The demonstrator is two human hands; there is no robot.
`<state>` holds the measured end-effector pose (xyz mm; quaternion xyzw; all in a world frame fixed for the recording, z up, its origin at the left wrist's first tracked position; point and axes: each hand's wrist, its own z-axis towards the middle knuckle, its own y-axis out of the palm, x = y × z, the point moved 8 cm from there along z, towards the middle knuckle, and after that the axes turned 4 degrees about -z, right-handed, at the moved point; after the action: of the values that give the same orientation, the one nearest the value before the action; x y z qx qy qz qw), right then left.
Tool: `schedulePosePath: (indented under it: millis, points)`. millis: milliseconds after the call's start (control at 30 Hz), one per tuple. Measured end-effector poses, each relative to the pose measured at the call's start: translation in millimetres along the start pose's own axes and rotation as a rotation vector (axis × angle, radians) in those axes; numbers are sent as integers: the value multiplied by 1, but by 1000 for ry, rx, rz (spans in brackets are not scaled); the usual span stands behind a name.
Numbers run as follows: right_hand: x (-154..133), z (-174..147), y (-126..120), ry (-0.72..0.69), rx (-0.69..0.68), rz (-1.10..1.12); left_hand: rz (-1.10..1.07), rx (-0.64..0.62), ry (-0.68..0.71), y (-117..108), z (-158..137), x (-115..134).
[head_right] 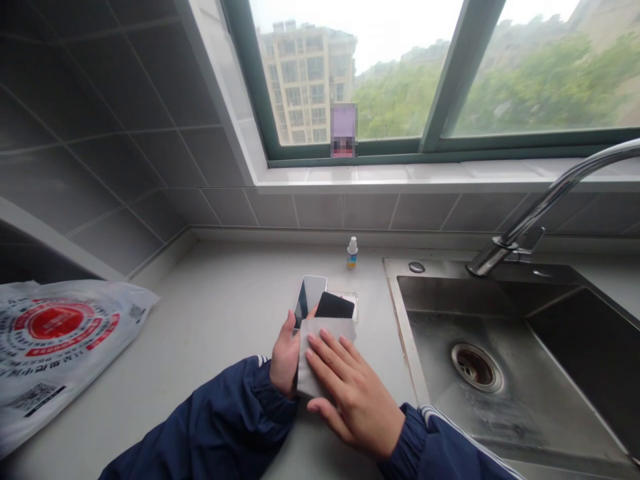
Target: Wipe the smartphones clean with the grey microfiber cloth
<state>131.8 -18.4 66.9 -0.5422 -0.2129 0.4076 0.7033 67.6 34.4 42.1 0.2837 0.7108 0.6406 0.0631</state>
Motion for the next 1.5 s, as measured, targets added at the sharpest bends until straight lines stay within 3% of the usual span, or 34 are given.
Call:
schedulePosePath:
  millis: [200,367,600,933,1100,1167,1300,1500]
  points:
    - [40,-7,-10,215,181,-10,58,-104,-126,-3,-5,-23]
    - [22,-3,0,127,98,11,17,-120,-51,-2,1,-16]
    - [-13,1,6,-64,-19,56,-28,23,8,-9,5,-2]
    - [35,-4,-8,235,179,-8,48,-75,-22,-2,-3,-17]
    - [22,-2,-1,192,129,-9,-23,-111,-98,-4,-2,-26]
    - [7,1,5,114,60,5,-62,-68,-187,-10,-3,-31]
    - [-9,3,8,8,-43,21,-111,-12,-178,-17,-1,-26]
    - [31,-2,-1,159,52,5,-115,-35,-100,-8,3,-20]
